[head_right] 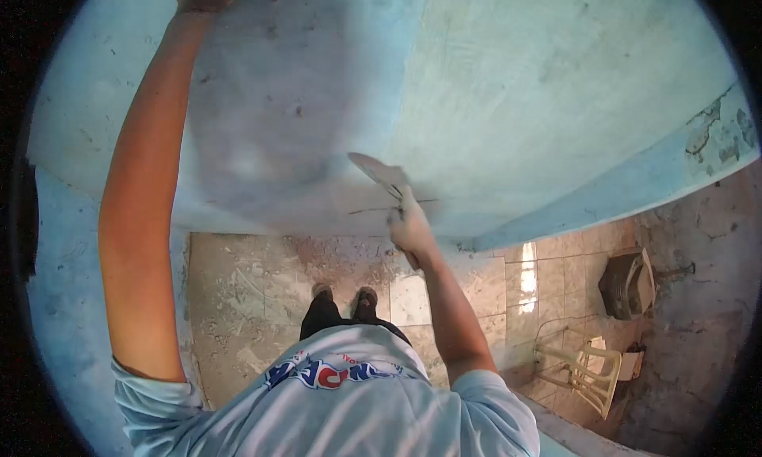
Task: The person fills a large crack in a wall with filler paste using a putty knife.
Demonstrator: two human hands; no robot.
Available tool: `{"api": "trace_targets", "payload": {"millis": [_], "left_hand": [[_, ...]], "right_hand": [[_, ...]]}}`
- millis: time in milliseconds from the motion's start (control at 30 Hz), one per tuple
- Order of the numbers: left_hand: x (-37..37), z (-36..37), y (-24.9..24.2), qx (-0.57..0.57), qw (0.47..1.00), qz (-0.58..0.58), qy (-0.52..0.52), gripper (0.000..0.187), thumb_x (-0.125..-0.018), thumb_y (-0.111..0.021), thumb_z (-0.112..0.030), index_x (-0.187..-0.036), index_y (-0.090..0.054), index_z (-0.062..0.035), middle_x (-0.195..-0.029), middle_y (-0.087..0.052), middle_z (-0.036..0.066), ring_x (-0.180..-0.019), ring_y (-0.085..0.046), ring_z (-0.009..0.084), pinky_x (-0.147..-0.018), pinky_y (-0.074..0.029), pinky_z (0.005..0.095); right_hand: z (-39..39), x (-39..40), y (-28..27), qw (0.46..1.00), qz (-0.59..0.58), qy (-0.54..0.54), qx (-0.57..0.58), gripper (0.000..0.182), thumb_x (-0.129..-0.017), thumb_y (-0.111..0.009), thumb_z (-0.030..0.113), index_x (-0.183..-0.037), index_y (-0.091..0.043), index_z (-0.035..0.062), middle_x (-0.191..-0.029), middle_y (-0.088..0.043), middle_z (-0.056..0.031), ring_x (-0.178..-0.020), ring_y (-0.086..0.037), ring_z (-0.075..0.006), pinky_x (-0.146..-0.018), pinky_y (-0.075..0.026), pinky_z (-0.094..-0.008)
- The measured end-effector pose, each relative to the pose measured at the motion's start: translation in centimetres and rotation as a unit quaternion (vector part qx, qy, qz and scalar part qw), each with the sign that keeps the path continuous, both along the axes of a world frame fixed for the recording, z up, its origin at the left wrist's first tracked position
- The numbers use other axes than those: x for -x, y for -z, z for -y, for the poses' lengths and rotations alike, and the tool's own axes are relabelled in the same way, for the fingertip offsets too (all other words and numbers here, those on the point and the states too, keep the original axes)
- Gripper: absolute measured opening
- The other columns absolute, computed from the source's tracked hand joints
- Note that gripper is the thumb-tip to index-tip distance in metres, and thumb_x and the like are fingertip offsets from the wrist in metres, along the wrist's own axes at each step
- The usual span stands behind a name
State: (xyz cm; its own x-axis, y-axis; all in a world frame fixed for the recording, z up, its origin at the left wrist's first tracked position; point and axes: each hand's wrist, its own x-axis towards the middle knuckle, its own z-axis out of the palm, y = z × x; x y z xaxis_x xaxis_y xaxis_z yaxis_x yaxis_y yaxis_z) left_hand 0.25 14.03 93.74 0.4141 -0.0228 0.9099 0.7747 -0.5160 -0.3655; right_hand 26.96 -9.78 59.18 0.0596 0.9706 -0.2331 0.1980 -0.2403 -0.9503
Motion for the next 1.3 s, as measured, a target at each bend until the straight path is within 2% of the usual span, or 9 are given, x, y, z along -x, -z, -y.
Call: {"api": "trace_targets", "payload": {"millis": [67,167,267,467,567,700,867,1067,1300], "left_hand": [[-0.8,0.5,1.0,-0.029,0.994,-0.006,-0.102,0.061,-0.106,-0.033,-0.050,-0.146,-0.062,-0.0152,-0.164,-0.045,0.004,-0.156,-0.033,0.0281,-0.129,-0.013,0.0472],[-0.7,1.1,4.6,0.043,0.994,-0.054,0.085,0.055,-0.104,-0.039,-0.050,-0.141,-0.067,-0.0204,-0.162,-0.049,0.003,-0.151,-0.042,0.0304,-0.129,-0.017,0.0499],[0.0,0.4,9.2,0.023,0.990,-0.117,0.078,0.046,-0.109,-0.037,-0.037,-0.143,-0.066,-0.0265,-0.150,-0.060,0.002,-0.141,-0.053,0.0277,-0.125,-0.028,0.0512],[-1.1,1.5,11.3,0.008,0.993,-0.118,-0.014,0.049,-0.109,-0.029,-0.048,-0.139,-0.067,-0.0394,-0.161,-0.047,-0.010,-0.150,-0.042,0.0196,-0.125,-0.029,0.0435],[-1.3,2.3,10.7,0.025,0.992,-0.121,0.020,0.051,-0.102,-0.043,-0.051,-0.134,-0.073,-0.0261,-0.159,-0.053,0.002,-0.144,-0.052,0.0303,-0.127,-0.021,0.0526],[-1.7,1.9,11.1,0.001,0.995,-0.103,0.013,0.047,-0.100,-0.046,-0.052,-0.131,-0.075,-0.0309,-0.159,-0.053,-0.001,-0.143,-0.054,0.0284,-0.126,-0.022,0.0543],[-1.5,2.8,10.7,0.063,0.993,-0.095,0.027,0.047,-0.099,-0.045,-0.049,-0.135,-0.072,-0.0344,-0.159,-0.053,-0.002,-0.143,-0.053,0.0281,-0.127,-0.022,0.0548],[-1.6,1.7,11.5,0.019,0.995,-0.093,0.025,0.050,-0.101,-0.037,-0.044,-0.137,-0.070,-0.0347,-0.160,-0.051,-0.004,-0.147,-0.049,0.0271,-0.128,-0.019,0.0547],[-1.6,1.7,11.8,0.004,0.995,-0.100,-0.028,0.054,-0.102,-0.032,-0.056,-0.138,-0.068,-0.0383,-0.163,-0.047,-0.006,-0.148,-0.047,0.0245,-0.129,-0.019,0.0540]], "right_hand": [[-0.6,1.6,1.7,0.999,-0.037,-0.010,-0.012,0.047,-0.097,-0.044,0.000,-0.142,-0.046,0.0111,-0.069,-0.051,-0.0019,-0.045,-0.045,-0.0111,-0.038,-0.038,-0.0309],[0.2,-0.7,5.5,0.997,0.016,0.004,-0.082,0.053,-0.097,-0.047,0.001,-0.149,-0.044,0.0127,-0.073,-0.054,-0.0024,-0.046,-0.044,-0.0112,-0.039,-0.039,-0.0308],[1.4,-3.2,0.6,0.999,0.021,0.025,-0.024,0.055,-0.097,-0.049,0.002,-0.151,-0.045,0.0130,-0.077,-0.056,-0.0028,-0.050,-0.046,-0.0108,-0.042,-0.040,-0.0302],[-0.3,0.9,1.9,1.000,0.024,-0.005,0.007,0.062,-0.093,-0.053,-0.001,-0.153,-0.042,0.0101,-0.090,-0.063,-0.0088,-0.063,-0.052,-0.0143,-0.051,-0.044,-0.0329],[0.9,-0.2,2.3,0.999,0.019,0.006,-0.033,0.061,-0.094,-0.051,-0.001,-0.153,-0.042,0.0113,-0.086,-0.063,-0.0079,-0.059,-0.051,-0.0149,-0.050,-0.044,-0.0330],[1.3,0.1,-2.0,0.998,0.064,0.017,0.008,0.056,-0.096,-0.048,0.001,-0.151,-0.045,0.0120,-0.086,-0.061,-0.0069,-0.065,-0.054,-0.0130,-0.053,-0.045,-0.0317],[-1.3,3.9,5.0,0.993,0.072,-0.007,-0.091,0.053,-0.095,-0.045,0.000,-0.147,-0.048,0.0120,-0.083,-0.060,-0.0075,-0.062,-0.053,-0.0132,-0.050,-0.045,-0.0320],[0.6,0.2,-1.7,0.998,0.028,0.043,0.024,0.049,-0.092,-0.047,-0.001,-0.141,-0.050,0.0049,-0.065,-0.054,-0.0043,-0.047,-0.052,-0.0160,-0.043,-0.044,-0.0348],[2.7,-2.1,-1.0,0.999,0.052,0.005,0.004,0.057,-0.093,-0.043,-0.002,-0.149,-0.046,0.0081,-0.067,-0.054,-0.0050,-0.046,-0.052,-0.0150,-0.041,-0.043,-0.0330]]}}
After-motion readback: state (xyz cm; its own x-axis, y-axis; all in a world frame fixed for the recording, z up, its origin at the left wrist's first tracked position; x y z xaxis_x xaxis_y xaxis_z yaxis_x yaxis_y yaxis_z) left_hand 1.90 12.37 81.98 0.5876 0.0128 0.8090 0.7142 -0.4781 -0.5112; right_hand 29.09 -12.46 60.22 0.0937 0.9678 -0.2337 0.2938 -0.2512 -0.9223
